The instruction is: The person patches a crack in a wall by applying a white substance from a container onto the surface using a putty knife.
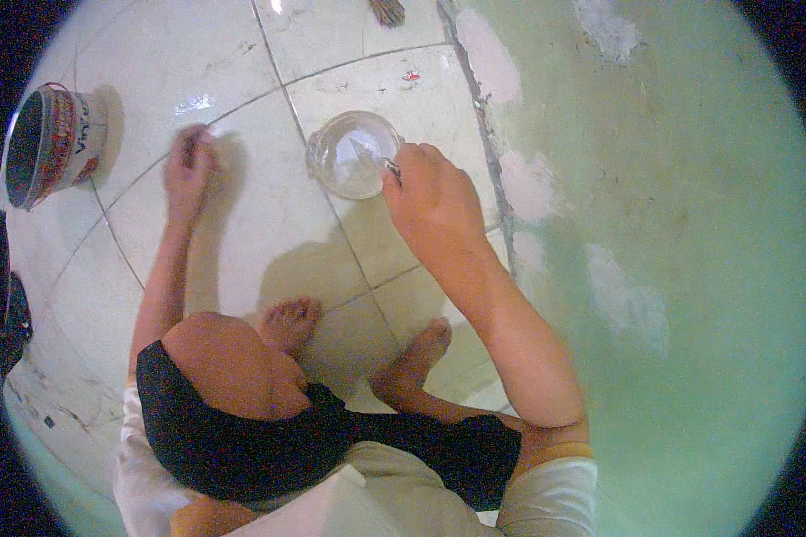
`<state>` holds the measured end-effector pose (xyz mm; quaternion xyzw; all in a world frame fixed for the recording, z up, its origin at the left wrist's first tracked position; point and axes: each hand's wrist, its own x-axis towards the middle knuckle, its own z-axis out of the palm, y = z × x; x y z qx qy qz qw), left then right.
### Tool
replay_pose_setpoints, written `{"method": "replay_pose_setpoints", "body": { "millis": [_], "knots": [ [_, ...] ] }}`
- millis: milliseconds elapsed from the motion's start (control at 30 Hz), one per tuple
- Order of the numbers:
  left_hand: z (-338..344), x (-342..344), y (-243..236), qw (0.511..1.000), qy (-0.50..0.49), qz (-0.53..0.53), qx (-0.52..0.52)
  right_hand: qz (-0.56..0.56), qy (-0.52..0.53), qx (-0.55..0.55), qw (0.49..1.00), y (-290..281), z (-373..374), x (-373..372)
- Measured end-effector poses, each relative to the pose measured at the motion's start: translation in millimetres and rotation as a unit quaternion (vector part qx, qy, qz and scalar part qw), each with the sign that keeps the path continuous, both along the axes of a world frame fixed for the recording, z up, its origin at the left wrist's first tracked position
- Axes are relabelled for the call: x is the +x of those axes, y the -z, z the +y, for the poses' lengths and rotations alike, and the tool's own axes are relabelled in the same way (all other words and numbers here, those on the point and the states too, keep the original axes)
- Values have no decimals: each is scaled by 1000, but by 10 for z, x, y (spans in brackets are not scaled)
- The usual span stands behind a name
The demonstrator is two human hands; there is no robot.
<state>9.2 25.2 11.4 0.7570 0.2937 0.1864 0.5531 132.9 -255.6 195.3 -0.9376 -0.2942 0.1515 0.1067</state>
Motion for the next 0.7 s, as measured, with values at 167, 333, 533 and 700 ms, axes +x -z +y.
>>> {"method": "replay_pose_setpoints", "body": {
  "millis": [167, 333, 533, 700],
  "knots": [
    [-790, 4, -359, 940, 126, 48, -313, 59, 100, 45, 992, 65, -24, -28],
    [-902, 120, -404, 925, 172, 34, -338, 122, 188, 86, 971, 28, -147, 83],
    [-904, 240, -413, 925, 197, 37, -324, 135, 141, 131, 972, 84, -241, 98],
    [-950, 256, -419, 926, 178, 32, -331, 140, 118, 149, 972, 95, -355, 73]
  ]
}}
